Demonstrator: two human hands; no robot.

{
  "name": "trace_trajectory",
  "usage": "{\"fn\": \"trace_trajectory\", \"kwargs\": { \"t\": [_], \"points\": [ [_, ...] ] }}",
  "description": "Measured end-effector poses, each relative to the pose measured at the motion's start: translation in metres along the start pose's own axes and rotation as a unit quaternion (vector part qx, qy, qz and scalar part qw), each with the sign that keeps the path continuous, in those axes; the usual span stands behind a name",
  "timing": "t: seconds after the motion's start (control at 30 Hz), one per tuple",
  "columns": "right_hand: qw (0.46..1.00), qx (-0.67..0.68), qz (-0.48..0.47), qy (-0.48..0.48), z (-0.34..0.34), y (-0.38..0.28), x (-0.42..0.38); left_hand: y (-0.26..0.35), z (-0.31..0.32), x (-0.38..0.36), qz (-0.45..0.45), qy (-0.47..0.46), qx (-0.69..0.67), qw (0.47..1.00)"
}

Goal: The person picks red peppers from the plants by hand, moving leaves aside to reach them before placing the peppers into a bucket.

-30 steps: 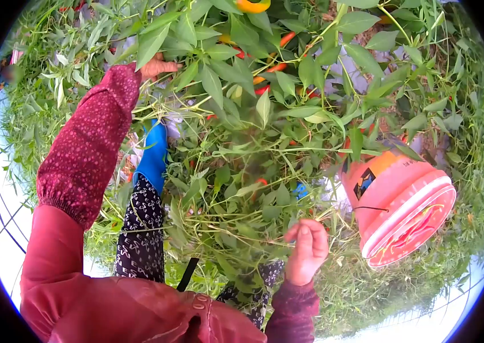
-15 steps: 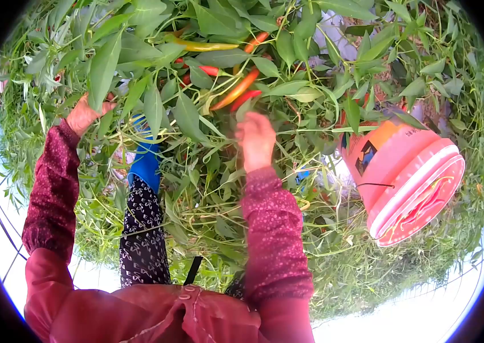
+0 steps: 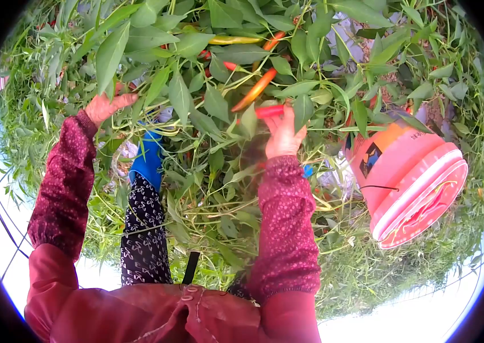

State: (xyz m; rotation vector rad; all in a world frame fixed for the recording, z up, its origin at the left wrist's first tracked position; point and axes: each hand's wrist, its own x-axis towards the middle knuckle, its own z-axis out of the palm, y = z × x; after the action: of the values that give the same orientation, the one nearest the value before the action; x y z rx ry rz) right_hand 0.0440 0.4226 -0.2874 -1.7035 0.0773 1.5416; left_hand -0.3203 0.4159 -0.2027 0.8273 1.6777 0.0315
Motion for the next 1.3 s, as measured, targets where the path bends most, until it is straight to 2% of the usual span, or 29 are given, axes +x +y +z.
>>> {"fn": "trace_trajectory", "kwargs": {
  "t": [0.07,0.1,0.13,0.2,0.23,0.27,0.33,0.4,0.43,0.47,0.53,0.6,0.63,0.67,0.73,0.8,0.87,0.9,0.93,1.0,1.07,1.13,1.17,1.2,1.23,1.27,1.3],
  "points": [
    [0.996,-0.004,0.039,-0.082,-0.025,-0.015,-0.013,0.001,0.017,0.014,0.016,-0.044,-0.051,0.998],
    [0.997,-0.005,-0.005,-0.077,-0.026,-0.02,-0.029,-0.016,0.023,0.032,0.01,-0.093,-0.037,0.995],
    [0.998,0.028,0.002,-0.061,-0.038,-0.021,-0.033,-0.028,0.026,0.047,0.005,-0.14,-0.021,0.99],
    [0.987,0.034,0.065,-0.146,-0.049,-0.039,-0.053,0.001,0.04,0.038,0.049,-0.145,0.085,0.985],
    [0.989,0.029,0.057,-0.134,-0.047,-0.047,-0.066,-0.025,0.054,0.048,0.089,-0.188,-0.065,0.976],
    [0.989,0.03,0.059,-0.134,-0.049,-0.05,-0.072,-0.021,0.055,0.046,0.018,-0.221,0.038,0.974],
    [0.977,0.05,0.075,-0.192,-0.057,-0.056,-0.082,-0.037,0.066,0.045,0.043,-0.207,0.111,0.971],
    [0.976,0.085,0.073,-0.185,-0.055,-0.061,-0.092,-0.039,0.066,0.033,0.071,-0.213,0.099,0.97],
    [0.959,0.153,0.098,-0.216,-0.057,-0.065,-0.094,-0.04,0.063,0.028,0.099,-0.217,0.088,0.967],
    [0.936,0.221,0.121,-0.247,-0.058,-0.068,-0.096,-0.054,0.054,0.035,-0.071,-0.262,0.211,0.939],
    [0.93,0.244,0.126,-0.245,-0.059,-0.075,-0.103,0.012,0.037,-0.003,-0.116,-0.269,0.253,0.922],
    [0.922,0.229,0.124,-0.288,-0.066,-0.079,-0.115,0.003,0.029,-0.022,-0.141,-0.274,0.292,0.905],
    [0.932,0.194,0.112,-0.284,-0.072,-0.081,-0.123,-0.022,0.027,-0.038,-0.049,-0.238,0.109,0.964],
    [0.933,0.196,0.109,-0.283,-0.08,-0.081,-0.129,-0.041,0.021,-0.053,0.047,-0.194,-0.078,0.977],
    [0.942,0.143,0.109,-0.284,-0.096,-0.08,-0.14,-0.058,0.001,-0.085,-0.077,-0.257,-0.013,0.963],
    [0.946,0.138,0.122,-0.268,-0.107,-0.078,-0.144,-0.018,-0.008,-0.126,-0.247,-0.231,-0.065,0.939],
    [0.956,0.063,0.134,-0.254,-0.11,-0.076,-0.146,-0.035,-0.014,-0.15,-0.234,-0.253,0.006,0.939],
    [0.957,0.058,0.131,-0.253,-0.106,-0.077,-0.148,-0.054,-0.011,-0.161,-0.153,-0.241,0.048,0.957],
    [0.955,0.058,0.138,-0.257,-0.103,-0.073,-0.148,-0.068,-0.009,-0.165,-0.16,-0.236,0.046,0.957],
    [0.987,0.003,0.07,-0.144,-0.099,-0.07,-0.145,-0.07,-0.002,-0.168,-0.133,-0.261,0.222,0.93],
    [0.971,-0.013,0.116,-0.21,-0.093,-0.091,-0.147,-0.06,0.007,-0.172,-0.116,-0.215,0.204,0.948],
    [0.991,-0.096,0.02,-0.086,-0.091,-0.081,-0.153,-0.083,0.015,-0.187,0.031,-0.175,0.291,0.94],
    [0.971,-0.157,0.079,-0.16,-0.109,-0.092,-0.155,-0.092,0.018,-0.193,0.022,-0.18,0.287,0.941],
    [0.964,-0.159,0.103,-0.189,-0.116,-0.099,-0.164,-0.101,0.022,-0.202,0.051,-0.178,0.314,0.931],
    [0.959,-0.226,0.097,-0.14,-0.12,-0.105,-0.172,-0.108,0.027,-0.206,0.083,-0.171,0.34,0.921],
    [0.949,-0.289,0.083,-0.092,-0.12,-0.111,-0.175,-0.116,0.032,-0.207,0.079,-0.168,0.337,0.923],
    [0.947,-0.293,0.086,-0.096,-0.12,-0.119,-0.177,-0.124,0.038,-0.208,0.143,-0.161,0.345,0.913]
  ]
}}
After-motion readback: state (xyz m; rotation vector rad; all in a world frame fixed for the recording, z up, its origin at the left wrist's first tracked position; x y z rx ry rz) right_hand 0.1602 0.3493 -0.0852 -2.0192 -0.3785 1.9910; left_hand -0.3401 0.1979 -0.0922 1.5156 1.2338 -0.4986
